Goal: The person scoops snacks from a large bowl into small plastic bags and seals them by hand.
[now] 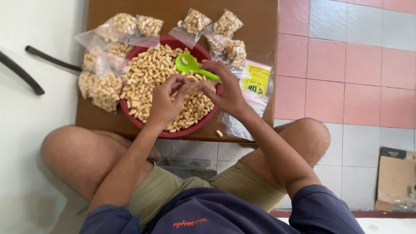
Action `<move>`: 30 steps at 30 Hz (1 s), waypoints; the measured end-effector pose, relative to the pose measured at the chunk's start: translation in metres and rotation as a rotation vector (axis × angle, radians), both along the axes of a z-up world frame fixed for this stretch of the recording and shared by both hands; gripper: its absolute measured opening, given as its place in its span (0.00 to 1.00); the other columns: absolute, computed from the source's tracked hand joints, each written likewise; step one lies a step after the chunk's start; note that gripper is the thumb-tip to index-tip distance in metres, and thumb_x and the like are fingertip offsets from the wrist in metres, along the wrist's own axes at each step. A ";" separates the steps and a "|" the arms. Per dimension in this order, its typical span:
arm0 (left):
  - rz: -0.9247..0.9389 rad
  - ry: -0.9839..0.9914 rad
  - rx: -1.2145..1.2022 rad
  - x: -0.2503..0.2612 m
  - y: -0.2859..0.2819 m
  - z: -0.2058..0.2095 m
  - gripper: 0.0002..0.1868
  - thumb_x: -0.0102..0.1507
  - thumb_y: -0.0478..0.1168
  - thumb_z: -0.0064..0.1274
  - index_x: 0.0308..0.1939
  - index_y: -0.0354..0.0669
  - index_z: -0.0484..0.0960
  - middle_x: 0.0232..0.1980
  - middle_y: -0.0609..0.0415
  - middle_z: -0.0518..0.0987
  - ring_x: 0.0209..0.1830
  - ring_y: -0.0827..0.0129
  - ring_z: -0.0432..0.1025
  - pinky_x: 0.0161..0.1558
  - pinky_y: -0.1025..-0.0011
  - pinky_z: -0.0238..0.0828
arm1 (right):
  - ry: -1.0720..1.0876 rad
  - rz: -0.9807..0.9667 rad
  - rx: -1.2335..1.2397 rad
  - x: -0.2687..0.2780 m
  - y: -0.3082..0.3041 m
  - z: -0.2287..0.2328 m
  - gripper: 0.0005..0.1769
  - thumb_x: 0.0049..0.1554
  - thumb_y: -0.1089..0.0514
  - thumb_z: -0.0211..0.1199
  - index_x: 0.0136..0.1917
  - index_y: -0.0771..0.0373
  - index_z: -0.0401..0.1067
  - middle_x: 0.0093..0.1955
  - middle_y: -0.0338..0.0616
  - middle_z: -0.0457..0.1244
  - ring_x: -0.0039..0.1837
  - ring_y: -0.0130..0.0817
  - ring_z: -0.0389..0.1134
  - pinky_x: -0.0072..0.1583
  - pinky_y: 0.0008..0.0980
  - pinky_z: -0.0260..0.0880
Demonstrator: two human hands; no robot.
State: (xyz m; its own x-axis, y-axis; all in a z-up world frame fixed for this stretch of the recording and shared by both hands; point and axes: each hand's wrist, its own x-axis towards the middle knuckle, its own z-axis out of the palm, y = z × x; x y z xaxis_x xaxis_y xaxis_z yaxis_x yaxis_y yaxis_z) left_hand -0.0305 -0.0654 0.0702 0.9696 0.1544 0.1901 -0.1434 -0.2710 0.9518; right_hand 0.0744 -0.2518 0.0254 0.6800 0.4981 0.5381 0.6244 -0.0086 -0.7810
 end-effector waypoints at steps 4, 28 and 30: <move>-0.060 -0.029 0.156 0.004 -0.007 0.005 0.02 0.74 0.33 0.53 0.48 0.43 0.80 0.49 0.45 0.89 0.56 0.52 0.83 0.58 0.53 0.81 | -0.107 -0.004 -0.049 -0.001 -0.006 -0.005 0.14 0.59 0.58 0.77 0.58 0.59 0.82 0.61 0.43 0.70 0.70 0.48 0.70 0.81 0.51 0.51; 0.027 -0.187 0.239 0.038 -0.025 0.007 0.03 0.74 0.34 0.55 0.46 0.42 0.83 0.46 0.44 0.89 0.52 0.50 0.84 0.55 0.51 0.79 | -0.245 -0.163 -0.184 0.024 -0.039 0.017 0.04 0.63 0.60 0.71 0.51 0.59 0.78 0.54 0.46 0.70 0.60 0.47 0.71 0.78 0.62 0.52; 0.050 -0.183 0.244 0.037 -0.013 0.010 0.03 0.75 0.34 0.55 0.47 0.41 0.83 0.46 0.45 0.89 0.53 0.49 0.84 0.57 0.51 0.79 | -0.300 -0.211 -0.202 0.030 -0.044 0.014 0.06 0.63 0.55 0.73 0.50 0.56 0.78 0.53 0.41 0.70 0.61 0.44 0.71 0.77 0.56 0.54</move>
State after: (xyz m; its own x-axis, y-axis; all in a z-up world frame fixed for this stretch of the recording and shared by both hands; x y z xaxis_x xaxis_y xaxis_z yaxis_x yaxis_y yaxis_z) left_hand 0.0066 -0.0789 0.0800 0.9082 0.1298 0.3979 -0.2869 -0.4991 0.8177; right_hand 0.1043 -0.2956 0.0394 0.6061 0.4808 0.6336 0.7923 -0.2948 -0.5342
